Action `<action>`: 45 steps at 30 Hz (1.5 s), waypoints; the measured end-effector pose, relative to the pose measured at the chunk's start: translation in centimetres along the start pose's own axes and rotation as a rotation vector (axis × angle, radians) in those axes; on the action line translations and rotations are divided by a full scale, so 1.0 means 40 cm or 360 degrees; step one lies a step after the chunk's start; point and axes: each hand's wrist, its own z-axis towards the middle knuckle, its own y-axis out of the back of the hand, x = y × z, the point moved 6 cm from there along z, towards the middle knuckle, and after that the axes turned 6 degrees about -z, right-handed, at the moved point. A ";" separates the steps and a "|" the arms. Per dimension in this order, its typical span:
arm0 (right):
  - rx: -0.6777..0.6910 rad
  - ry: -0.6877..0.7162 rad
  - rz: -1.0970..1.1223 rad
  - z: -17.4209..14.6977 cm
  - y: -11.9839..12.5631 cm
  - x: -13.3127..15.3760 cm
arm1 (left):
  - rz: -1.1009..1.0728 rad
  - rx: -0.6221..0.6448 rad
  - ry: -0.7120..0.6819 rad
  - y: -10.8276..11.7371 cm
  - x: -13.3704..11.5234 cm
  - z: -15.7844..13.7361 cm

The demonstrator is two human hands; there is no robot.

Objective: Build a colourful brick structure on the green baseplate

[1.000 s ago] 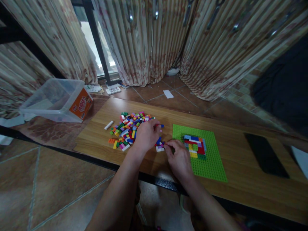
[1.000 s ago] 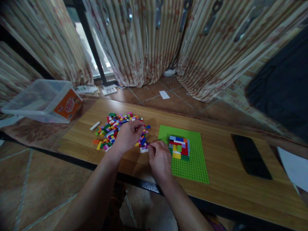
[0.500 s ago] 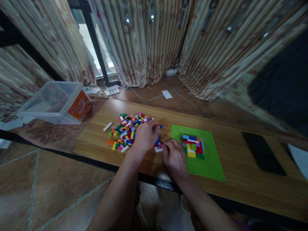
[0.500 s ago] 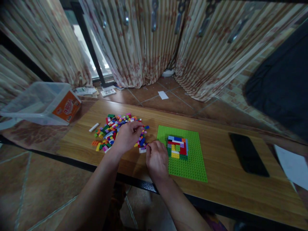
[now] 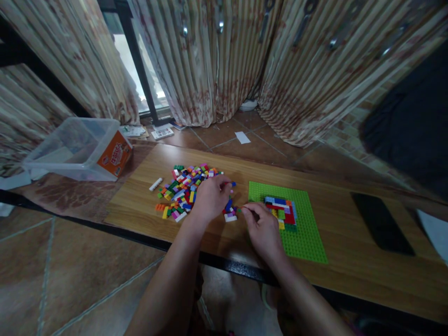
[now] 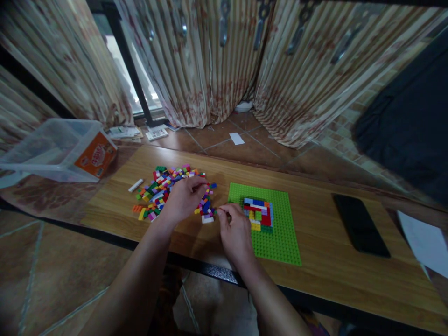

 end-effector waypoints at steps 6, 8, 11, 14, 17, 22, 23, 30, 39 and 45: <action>-0.0050 -0.0434 0.0660 0.015 0.009 -0.045 | -0.0434 0.0470 0.0019 -0.047 -0.002 -0.015; -0.0091 -0.0541 0.0857 0.017 0.006 -0.055 | -0.0618 0.0624 0.0095 -0.067 -0.008 -0.026; -0.0128 -0.0586 0.1053 0.021 0.006 -0.057 | -0.0862 0.0673 0.0180 -0.087 -0.018 -0.035; -0.0141 -0.0565 0.1103 0.023 0.011 -0.054 | -0.1025 0.0624 0.0188 -0.099 -0.026 -0.037; -0.0154 -0.0527 0.1054 0.024 0.018 -0.051 | -0.1067 0.0571 0.0147 -0.103 -0.034 -0.039; -0.0190 -0.0448 0.0986 0.027 0.030 -0.044 | -0.1005 0.0412 0.0059 -0.094 -0.048 -0.043; -0.0198 -0.0434 0.0972 0.028 0.033 -0.042 | -0.0969 0.0376 0.0045 -0.092 -0.050 -0.043; -0.0272 -0.0404 0.0900 0.029 0.042 -0.029 | -0.0762 0.0212 -0.0014 -0.089 -0.054 -0.049; -0.0293 -0.0402 0.0816 0.035 0.037 -0.043 | -0.0525 0.0170 -0.0110 -0.098 -0.050 -0.051; -0.0156 -0.0132 0.0435 0.038 0.015 -0.021 | -0.0426 0.0098 -0.0054 -0.039 0.003 -0.017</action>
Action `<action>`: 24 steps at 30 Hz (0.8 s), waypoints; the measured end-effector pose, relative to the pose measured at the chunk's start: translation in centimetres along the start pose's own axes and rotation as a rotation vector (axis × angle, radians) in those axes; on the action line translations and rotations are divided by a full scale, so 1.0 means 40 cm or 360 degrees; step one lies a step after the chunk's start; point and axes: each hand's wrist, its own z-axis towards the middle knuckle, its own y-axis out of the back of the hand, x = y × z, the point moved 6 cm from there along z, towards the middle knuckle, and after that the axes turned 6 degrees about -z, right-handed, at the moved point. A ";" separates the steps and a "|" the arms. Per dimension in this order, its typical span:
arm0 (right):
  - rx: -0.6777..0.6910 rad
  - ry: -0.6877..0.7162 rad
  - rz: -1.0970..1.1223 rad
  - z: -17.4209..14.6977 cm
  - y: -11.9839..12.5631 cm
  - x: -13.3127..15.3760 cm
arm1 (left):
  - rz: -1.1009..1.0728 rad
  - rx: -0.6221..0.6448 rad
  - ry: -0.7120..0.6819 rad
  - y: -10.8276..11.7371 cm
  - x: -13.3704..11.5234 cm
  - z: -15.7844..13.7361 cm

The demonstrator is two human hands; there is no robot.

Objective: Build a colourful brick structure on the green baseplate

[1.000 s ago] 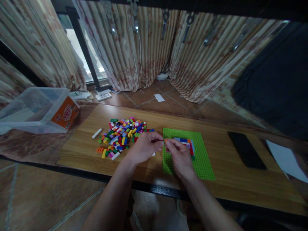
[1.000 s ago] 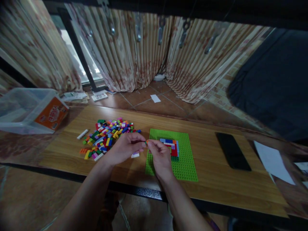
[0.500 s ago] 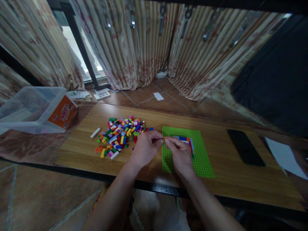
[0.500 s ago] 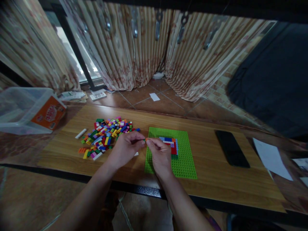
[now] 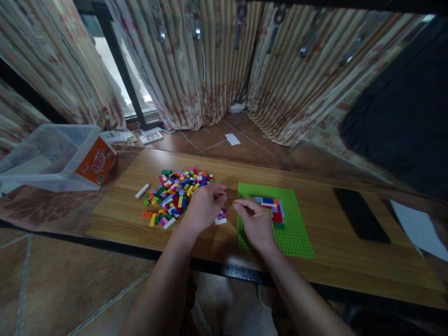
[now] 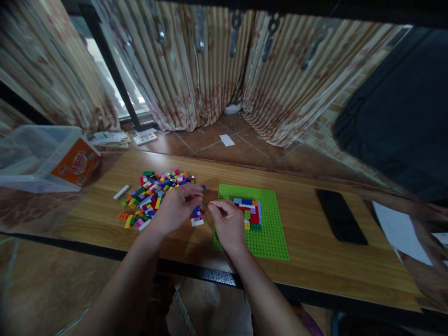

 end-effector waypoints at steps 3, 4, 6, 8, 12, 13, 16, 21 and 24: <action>0.0105 0.0104 -0.0228 -0.004 -0.021 0.009 | 0.0048 -0.0214 0.0067 0.063 0.006 0.011; 0.0128 0.0119 -0.0276 -0.005 -0.028 0.009 | 0.0077 -0.0260 0.0079 0.077 0.005 0.012; 0.0146 0.0125 -0.0336 -0.004 -0.038 0.005 | 0.0146 -0.0290 0.0080 0.092 0.001 0.013; 0.0119 0.0099 -0.0340 -0.001 -0.042 -0.003 | 0.0200 -0.0260 0.0050 0.092 -0.004 0.012; 0.0131 0.0064 -0.0281 0.000 -0.046 -0.012 | 0.0267 -0.0238 0.0037 0.087 -0.008 0.008; 0.0164 0.0092 -0.0292 -0.002 -0.047 -0.009 | 0.0283 -0.0237 0.0049 0.088 -0.007 0.007; 0.0290 0.0253 -0.0385 -0.010 -0.052 0.012 | 0.0336 -0.0227 0.0075 0.094 -0.003 0.005; 0.0425 0.0454 -0.0616 -0.021 -0.069 0.027 | 0.0531 -0.0202 0.0091 0.092 0.000 0.005; 0.0467 0.0476 -0.0678 -0.022 -0.080 0.023 | 0.0780 -0.0173 -0.0021 0.067 -0.013 0.010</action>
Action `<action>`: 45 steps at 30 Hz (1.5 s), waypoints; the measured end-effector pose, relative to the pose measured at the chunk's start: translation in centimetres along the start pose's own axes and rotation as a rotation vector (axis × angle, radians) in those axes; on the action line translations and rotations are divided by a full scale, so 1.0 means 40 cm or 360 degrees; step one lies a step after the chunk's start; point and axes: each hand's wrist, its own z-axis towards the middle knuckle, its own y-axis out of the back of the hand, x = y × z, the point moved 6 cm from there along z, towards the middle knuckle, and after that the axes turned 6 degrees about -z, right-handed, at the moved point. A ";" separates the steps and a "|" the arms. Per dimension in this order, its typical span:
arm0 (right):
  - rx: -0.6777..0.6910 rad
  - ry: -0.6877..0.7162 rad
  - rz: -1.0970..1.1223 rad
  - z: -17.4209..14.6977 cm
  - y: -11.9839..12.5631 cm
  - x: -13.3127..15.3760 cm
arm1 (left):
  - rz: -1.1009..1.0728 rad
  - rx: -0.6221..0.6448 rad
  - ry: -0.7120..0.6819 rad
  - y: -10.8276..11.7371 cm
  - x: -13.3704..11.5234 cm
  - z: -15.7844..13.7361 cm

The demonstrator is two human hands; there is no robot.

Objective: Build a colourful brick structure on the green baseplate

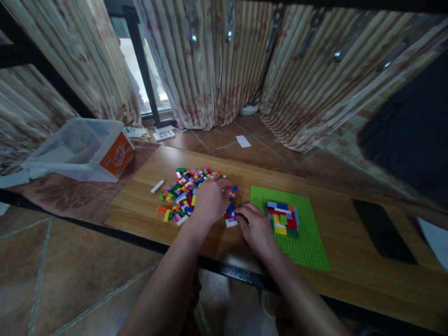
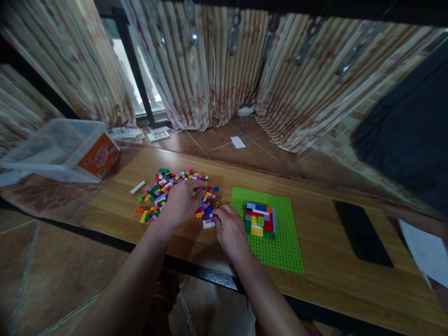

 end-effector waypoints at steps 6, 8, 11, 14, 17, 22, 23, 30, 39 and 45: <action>-0.0051 -0.0067 0.0043 -0.003 0.018 0.002 | 0.0440 0.0079 -0.0241 -0.072 -0.049 0.009; -0.0123 -0.0126 0.0093 -0.006 0.039 0.000 | 0.0552 0.0070 -0.0183 -0.086 -0.047 0.010; -0.0238 -0.0232 0.0204 -0.012 0.071 -0.012 | 0.0631 0.0079 -0.0130 -0.094 -0.044 0.009; -0.0301 -0.0364 0.0371 -0.019 0.088 -0.035 | 0.0664 0.0085 -0.0114 -0.093 -0.039 0.010; -0.0350 -0.0491 0.0577 -0.023 0.092 -0.060 | 0.0645 0.0083 -0.0138 -0.091 -0.041 0.013; -0.0509 -0.0703 0.0947 -0.015 0.095 -0.096 | 0.0201 0.0149 -0.0292 -0.088 -0.076 0.011; -0.0547 -0.0743 0.1031 -0.013 0.097 -0.102 | 0.0054 0.0188 -0.0308 -0.089 -0.085 0.007; -0.0638 -0.0794 0.1279 -0.007 0.111 -0.109 | -0.0664 0.0329 -0.0300 -0.108 -0.123 -0.024; -0.0679 -0.0785 0.1320 -0.011 0.115 -0.110 | -0.0909 0.0349 -0.0203 -0.138 -0.104 -0.025; -0.0676 -0.0790 0.1285 -0.012 0.116 -0.107 | -0.0995 0.0337 -0.0149 -0.145 -0.094 -0.024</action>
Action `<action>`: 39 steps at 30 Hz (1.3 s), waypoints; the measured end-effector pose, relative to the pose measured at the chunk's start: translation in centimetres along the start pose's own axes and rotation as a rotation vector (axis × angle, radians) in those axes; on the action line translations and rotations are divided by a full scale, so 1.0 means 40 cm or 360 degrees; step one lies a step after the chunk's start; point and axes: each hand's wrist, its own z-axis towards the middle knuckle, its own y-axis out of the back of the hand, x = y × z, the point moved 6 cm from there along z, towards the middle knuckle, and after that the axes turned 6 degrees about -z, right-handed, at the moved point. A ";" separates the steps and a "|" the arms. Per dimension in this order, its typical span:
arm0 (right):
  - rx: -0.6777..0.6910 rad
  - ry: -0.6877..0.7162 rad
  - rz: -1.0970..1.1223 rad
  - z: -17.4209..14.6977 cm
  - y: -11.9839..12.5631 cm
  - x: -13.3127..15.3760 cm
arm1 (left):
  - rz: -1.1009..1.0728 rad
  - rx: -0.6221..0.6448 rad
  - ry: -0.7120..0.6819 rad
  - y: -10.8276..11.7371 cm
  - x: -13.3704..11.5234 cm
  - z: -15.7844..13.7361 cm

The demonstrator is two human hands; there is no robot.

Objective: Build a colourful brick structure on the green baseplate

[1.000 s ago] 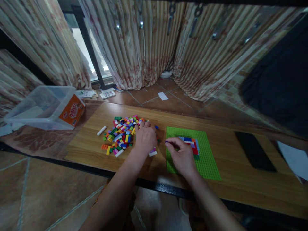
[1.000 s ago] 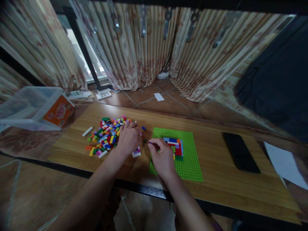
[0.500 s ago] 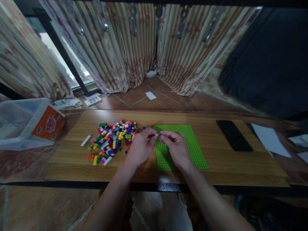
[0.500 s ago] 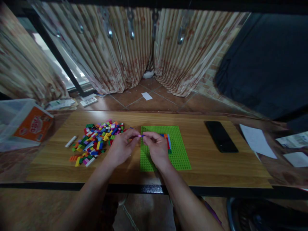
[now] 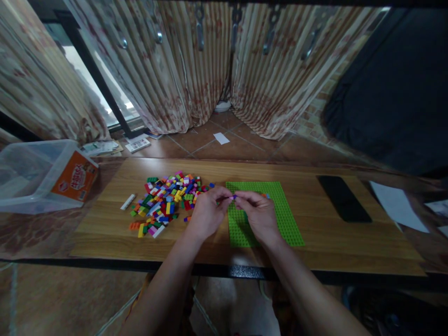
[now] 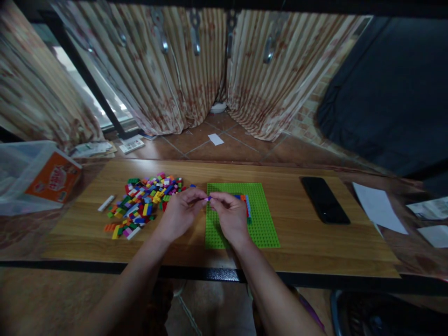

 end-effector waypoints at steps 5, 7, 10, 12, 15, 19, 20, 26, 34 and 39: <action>0.0038 0.0027 -0.0040 0.000 -0.004 0.000 | 0.0045 -0.0022 -0.0024 0.003 -0.004 -0.003; 0.0066 0.0032 -0.0097 -0.001 -0.005 -0.003 | 0.0075 -0.0027 -0.0036 0.003 -0.008 -0.007; 0.0095 0.0022 -0.0171 -0.002 -0.003 -0.011 | 0.0138 -0.0033 -0.0047 0.000 -0.013 -0.011; 0.0072 0.0008 -0.0198 -0.001 0.002 -0.017 | 0.0177 -0.0048 -0.0034 0.001 -0.013 -0.011; 0.0042 -0.0014 -0.0238 0.001 0.007 -0.025 | 0.0207 -0.0080 0.0004 0.008 -0.012 -0.011; 0.0054 0.0031 -0.0351 0.001 0.007 -0.031 | 0.0327 -0.0077 0.0016 0.022 -0.006 -0.015; 0.0064 0.0044 -0.0378 0.000 0.006 -0.033 | 0.0397 -0.0075 0.0018 0.026 -0.004 -0.017; 0.0136 0.0090 -0.0451 -0.008 -0.002 -0.036 | 0.1001 -0.0024 0.0061 0.052 0.012 -0.029; 0.0155 0.0187 -0.0603 -0.011 0.000 -0.023 | 0.1003 -0.0209 0.0090 0.131 0.009 -0.015; 0.0262 0.0457 -0.1033 -0.033 -0.028 -0.006 | 0.0702 -0.0675 0.0145 0.233 0.014 -0.014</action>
